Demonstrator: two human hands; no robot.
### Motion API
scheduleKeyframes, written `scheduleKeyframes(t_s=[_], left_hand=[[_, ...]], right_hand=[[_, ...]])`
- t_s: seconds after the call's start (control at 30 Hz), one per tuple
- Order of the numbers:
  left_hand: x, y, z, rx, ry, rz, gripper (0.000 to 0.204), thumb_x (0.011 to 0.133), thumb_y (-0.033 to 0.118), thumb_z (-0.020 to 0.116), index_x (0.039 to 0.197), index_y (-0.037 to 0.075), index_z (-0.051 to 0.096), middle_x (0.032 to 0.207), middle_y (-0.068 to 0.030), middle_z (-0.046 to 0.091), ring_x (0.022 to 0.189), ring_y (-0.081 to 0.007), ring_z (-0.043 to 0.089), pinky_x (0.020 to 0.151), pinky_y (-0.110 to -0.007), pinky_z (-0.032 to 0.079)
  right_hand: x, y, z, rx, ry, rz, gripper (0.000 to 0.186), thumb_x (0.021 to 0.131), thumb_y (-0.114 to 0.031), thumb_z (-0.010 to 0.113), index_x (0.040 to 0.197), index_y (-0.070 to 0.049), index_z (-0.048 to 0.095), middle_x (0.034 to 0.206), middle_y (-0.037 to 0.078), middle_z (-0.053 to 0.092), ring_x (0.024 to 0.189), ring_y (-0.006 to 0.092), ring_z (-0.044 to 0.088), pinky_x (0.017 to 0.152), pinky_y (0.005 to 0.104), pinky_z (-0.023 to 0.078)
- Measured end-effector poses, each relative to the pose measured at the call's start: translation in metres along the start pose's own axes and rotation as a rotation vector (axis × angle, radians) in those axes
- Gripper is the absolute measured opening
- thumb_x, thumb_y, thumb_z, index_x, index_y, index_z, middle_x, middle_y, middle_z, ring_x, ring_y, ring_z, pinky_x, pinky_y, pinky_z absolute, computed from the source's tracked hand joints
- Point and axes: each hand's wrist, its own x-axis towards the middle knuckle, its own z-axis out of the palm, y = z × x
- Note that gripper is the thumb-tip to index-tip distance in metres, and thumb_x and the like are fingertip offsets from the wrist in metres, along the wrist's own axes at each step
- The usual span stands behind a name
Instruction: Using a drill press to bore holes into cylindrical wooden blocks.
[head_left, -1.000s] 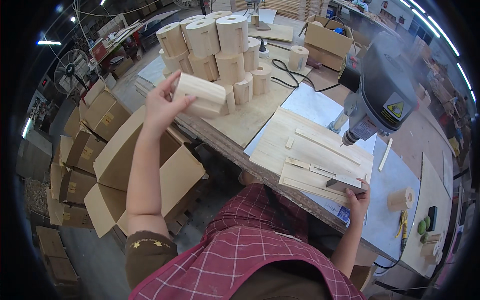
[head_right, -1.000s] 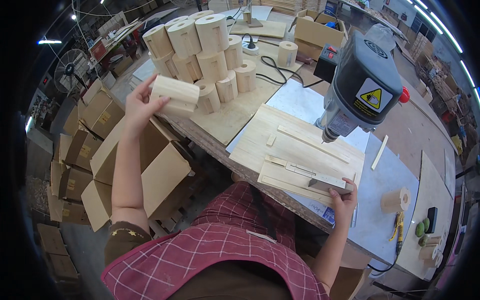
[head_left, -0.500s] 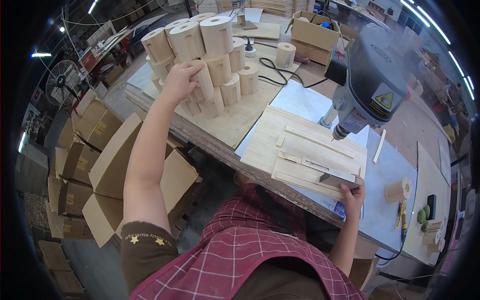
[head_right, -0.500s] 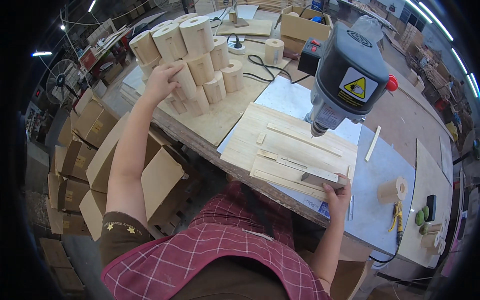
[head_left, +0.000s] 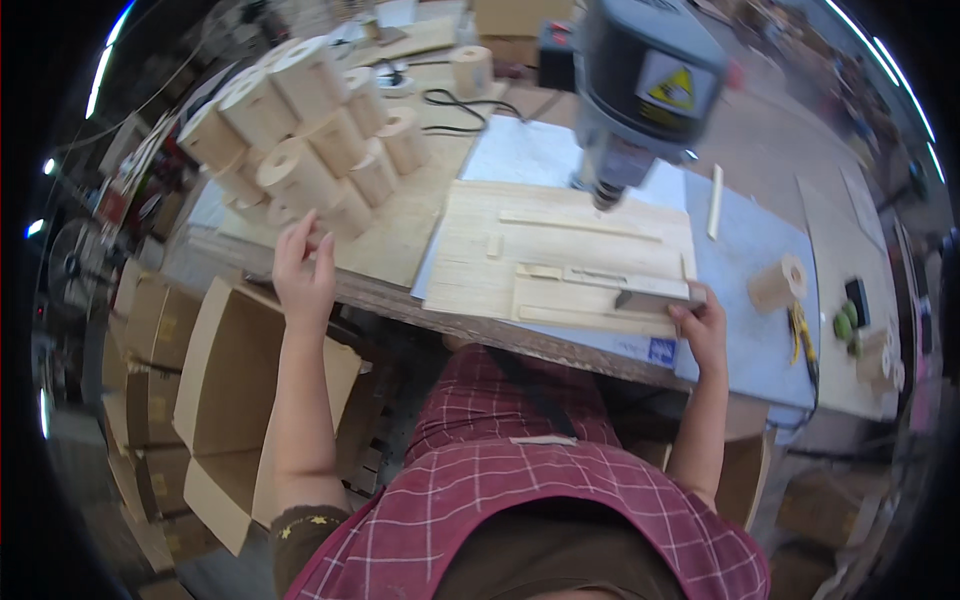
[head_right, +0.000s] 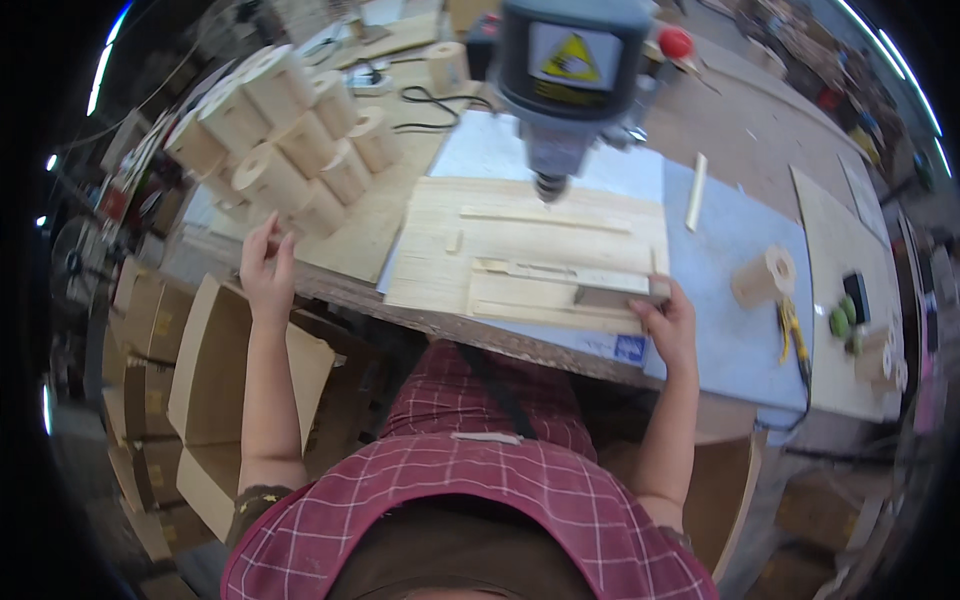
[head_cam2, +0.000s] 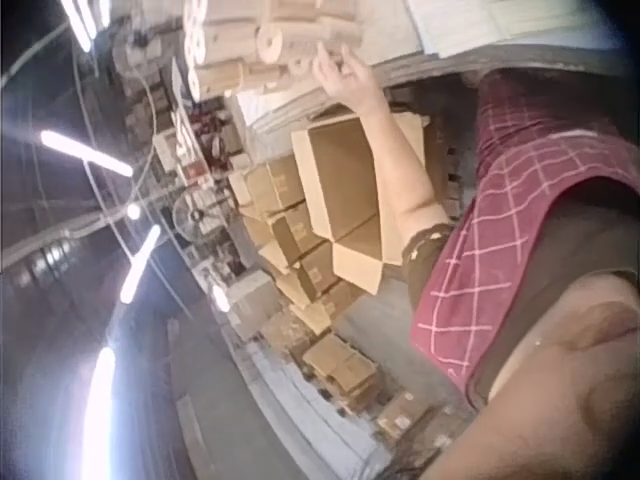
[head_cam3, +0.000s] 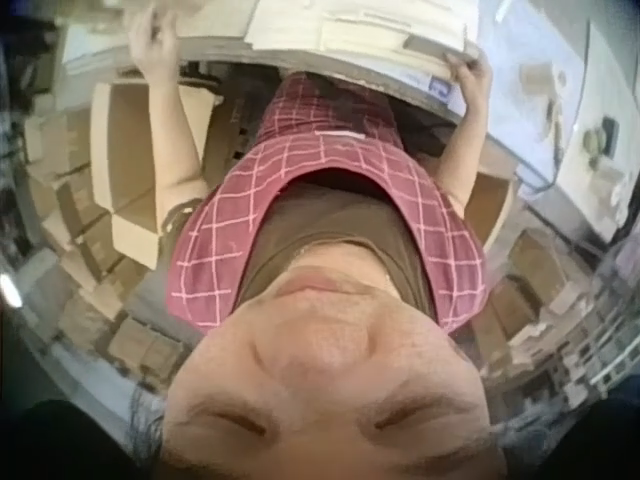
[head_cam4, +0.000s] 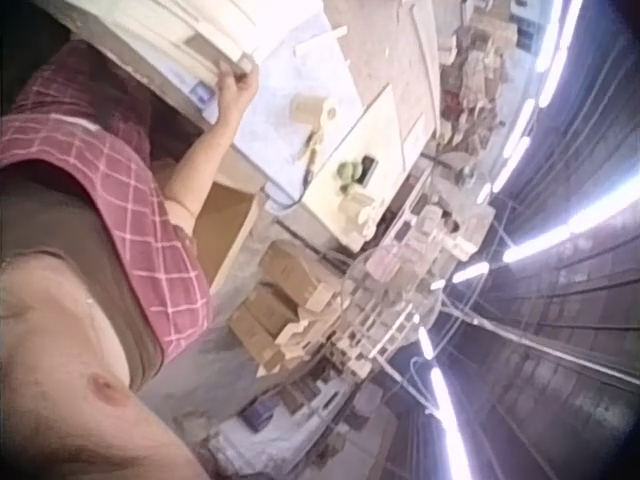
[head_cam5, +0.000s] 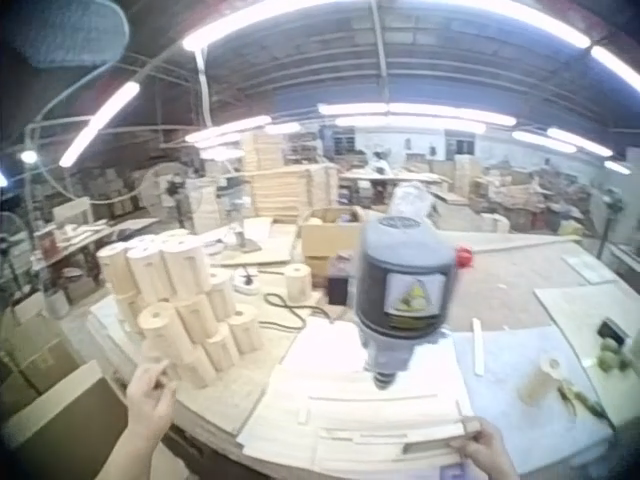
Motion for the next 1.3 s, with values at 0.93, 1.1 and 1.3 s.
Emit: scheduleKeyframes(t_s=[0.93, 1.1, 1.3], left_hand=[[-0.119, 0.080, 0.091, -0.462, -0.550, -0.394, 0.030, 0.087, 0.007, 0.052, 0.117, 0.002, 0.051, 0.097, -0.0041, 0.057, 0.082, -0.0084, 0.050, 0.074, -0.021, 0.042], [-0.121, 0.081, 0.105, -0.342, -0.630, -0.160, 0.036, 0.087, 0.011, 0.054, 0.121, 0.004, 0.047, 0.114, -0.0072, 0.052, 0.094, -0.0132, 0.050, 0.081, -0.025, 0.042], [-0.114, 0.115, 0.100, -0.109, -0.689, -0.087, 0.036, 0.087, 0.010, 0.053, 0.121, 0.004, 0.046, 0.122, -0.0083, 0.045, 0.104, -0.0180, 0.046, 0.085, -0.029, 0.041]], right_hand=[[-0.143, 0.070, -0.185, -0.189, 0.932, -0.145, 0.016, 0.080, -0.005, 0.060, 0.096, -0.003, 0.059, 0.083, 0.000, 0.058, 0.076, 0.0068, 0.054, 0.070, 0.0197, 0.044], [-0.276, 0.178, -0.232, -0.281, 1.375, 0.095, 0.005, 0.078, -0.005, 0.059, 0.083, -0.004, 0.060, 0.072, -0.001, 0.058, 0.066, 0.0066, 0.052, 0.062, 0.0217, 0.044], [-0.367, 0.313, -0.191, -0.408, 1.105, 0.791, 0.007, 0.074, -0.008, 0.062, 0.080, -0.005, 0.062, 0.070, 0.004, 0.061, 0.067, 0.0104, 0.056, 0.063, 0.0237, 0.045]])
